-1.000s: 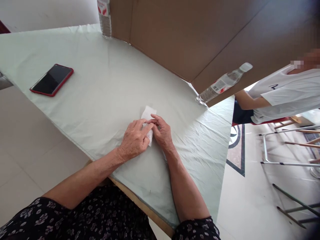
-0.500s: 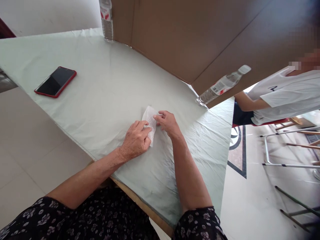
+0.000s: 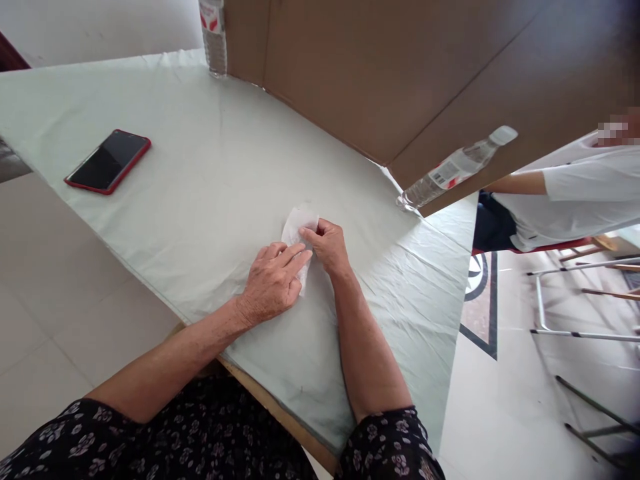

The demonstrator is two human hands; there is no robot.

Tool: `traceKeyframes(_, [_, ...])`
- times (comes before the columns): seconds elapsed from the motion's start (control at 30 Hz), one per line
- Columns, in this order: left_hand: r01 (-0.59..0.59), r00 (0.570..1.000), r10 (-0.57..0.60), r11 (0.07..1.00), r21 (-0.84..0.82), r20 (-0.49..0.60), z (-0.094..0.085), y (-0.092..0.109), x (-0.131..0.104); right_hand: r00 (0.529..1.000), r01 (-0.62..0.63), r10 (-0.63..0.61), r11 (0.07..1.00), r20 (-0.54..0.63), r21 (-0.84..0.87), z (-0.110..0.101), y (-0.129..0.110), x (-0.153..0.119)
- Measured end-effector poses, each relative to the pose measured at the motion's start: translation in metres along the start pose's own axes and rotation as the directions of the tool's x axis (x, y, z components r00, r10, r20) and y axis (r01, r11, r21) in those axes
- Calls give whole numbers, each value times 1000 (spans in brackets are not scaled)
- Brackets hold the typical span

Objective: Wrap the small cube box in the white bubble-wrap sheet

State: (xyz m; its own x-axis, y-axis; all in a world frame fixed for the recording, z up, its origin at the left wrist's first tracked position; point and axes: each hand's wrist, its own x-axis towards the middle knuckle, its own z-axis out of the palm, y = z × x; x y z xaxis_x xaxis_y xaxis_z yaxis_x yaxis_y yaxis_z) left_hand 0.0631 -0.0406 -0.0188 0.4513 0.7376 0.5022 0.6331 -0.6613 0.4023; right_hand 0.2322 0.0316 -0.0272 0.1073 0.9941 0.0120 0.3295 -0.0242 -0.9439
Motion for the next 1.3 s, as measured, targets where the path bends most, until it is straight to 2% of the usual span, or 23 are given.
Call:
traceKeyframes(0.1, [1, 1000, -1, 1000, 9, 26, -1, 0, 0, 997, 61, -61, 998, -44, 14, 3, 2, 0])
traceKeyframes(0.23, [35, 996, -32, 999, -36, 89, -1, -2, 1, 998, 59, -63, 981, 15, 184, 6, 0, -3])
traceKeyframes(0.43, [29, 996, -26, 999, -37, 90, -2, -3, 2, 997, 53, -69, 943, 37, 328, 10, -15, -10])
traceKeyframes(0.5, [51, 998, -50, 998, -22, 45, -2, -3, 0, 997, 57, -73, 941, 36, 333, 10, -21, -15])
traceKeyframes(0.57, [108, 993, -109, 994, -20, -44, -1, -4, -1, 994, 89, -106, 942, 35, 324, 7, -26, -23])
traceKeyframes(0.67, [226, 957, -236, 971, -75, -169, 2, -6, -3, 982, 165, -184, 950, 46, 265, 1, -33, -39])
traceKeyframes(0.73, [276, 936, -298, 952, -133, -185, 4, -9, -3, 972, 214, -229, 957, 58, 197, -2, -37, -52])
traceKeyframes(0.9, [267, 953, -295, 925, -271, -68, 7, -21, 0, 943, 326, -328, 944, 56, 49, -1, -39, -84])
traceKeyframes(1.1, [264, 963, -262, 884, -386, 60, 2, -27, 1, 904, 427, -428, 901, 5, -71, 4, -25, -105])
traceKeyframes(1.2, [227, 974, -198, 881, -415, 111, -5, -32, 0, 883, 468, -468, 879, 17, -93, 4, -17, -112])
traceKeyframes(1.3, [145, 982, -76, 886, -441, 170, -16, -41, -4, 857, 514, -514, 849, 38, -123, 3, -11, -117])
